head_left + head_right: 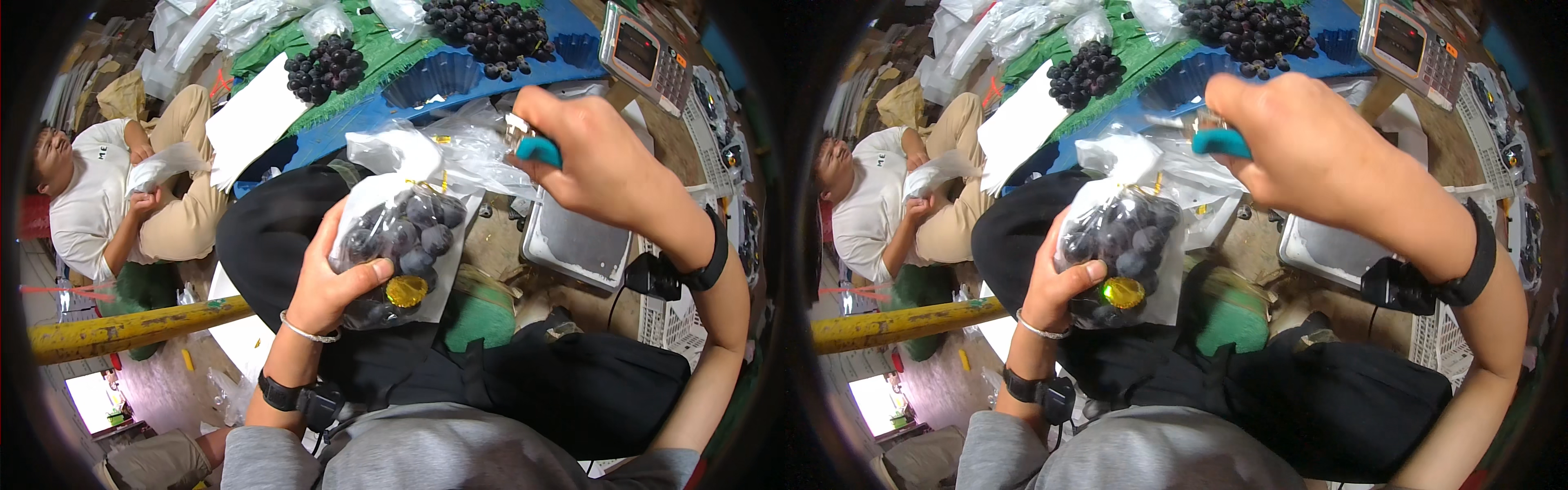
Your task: The recorder uses clippers to trim stems and sort individual grapes from bunches before weighing them on a digital scale and placing them into bins.
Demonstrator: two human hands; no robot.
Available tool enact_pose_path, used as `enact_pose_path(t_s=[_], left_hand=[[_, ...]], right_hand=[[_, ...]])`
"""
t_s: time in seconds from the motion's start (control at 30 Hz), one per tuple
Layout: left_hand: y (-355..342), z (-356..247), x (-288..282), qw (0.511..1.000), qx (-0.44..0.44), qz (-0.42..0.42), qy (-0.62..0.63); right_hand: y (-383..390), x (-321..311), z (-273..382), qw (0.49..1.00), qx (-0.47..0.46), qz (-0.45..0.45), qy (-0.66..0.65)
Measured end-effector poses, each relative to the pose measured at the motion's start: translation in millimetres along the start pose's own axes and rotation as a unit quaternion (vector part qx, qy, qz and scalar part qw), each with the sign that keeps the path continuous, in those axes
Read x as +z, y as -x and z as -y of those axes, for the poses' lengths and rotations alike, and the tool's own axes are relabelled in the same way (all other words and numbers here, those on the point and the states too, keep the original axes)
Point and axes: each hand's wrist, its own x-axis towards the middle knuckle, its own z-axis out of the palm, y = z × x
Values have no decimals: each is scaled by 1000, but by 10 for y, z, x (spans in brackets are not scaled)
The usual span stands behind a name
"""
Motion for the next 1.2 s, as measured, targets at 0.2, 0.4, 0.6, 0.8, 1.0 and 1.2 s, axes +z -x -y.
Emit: enact_pose_path(t_s=[0.2, 0.4, 0.6, 0.8, 1.0, 1.2], left_hand=[[-5, 86, -9, 979, -35, 159, -124], [74, 246, -11, 963, -88, 254, -24], [93, 486, -110, 946, -108, 307, -3], [214, 875, -22, 870, -220, 308, 316], [295, 778, -164, 843, -189, 252, 436], [295, 913, -52, 837, -190, 252, 446]], right_hand=[[-250, 95, 77, 971, -186, 85, -123], [-88, 152, -8, 938, -79, 312, -125], [-375, 9, 149, 943, -62, 295, -142], [-440, -24, 367, 987, -153, 22, -52], [-429, -109, 200, 956, 129, 123, -234], [-480, -30, 152, 958, 85, 124, -245]])
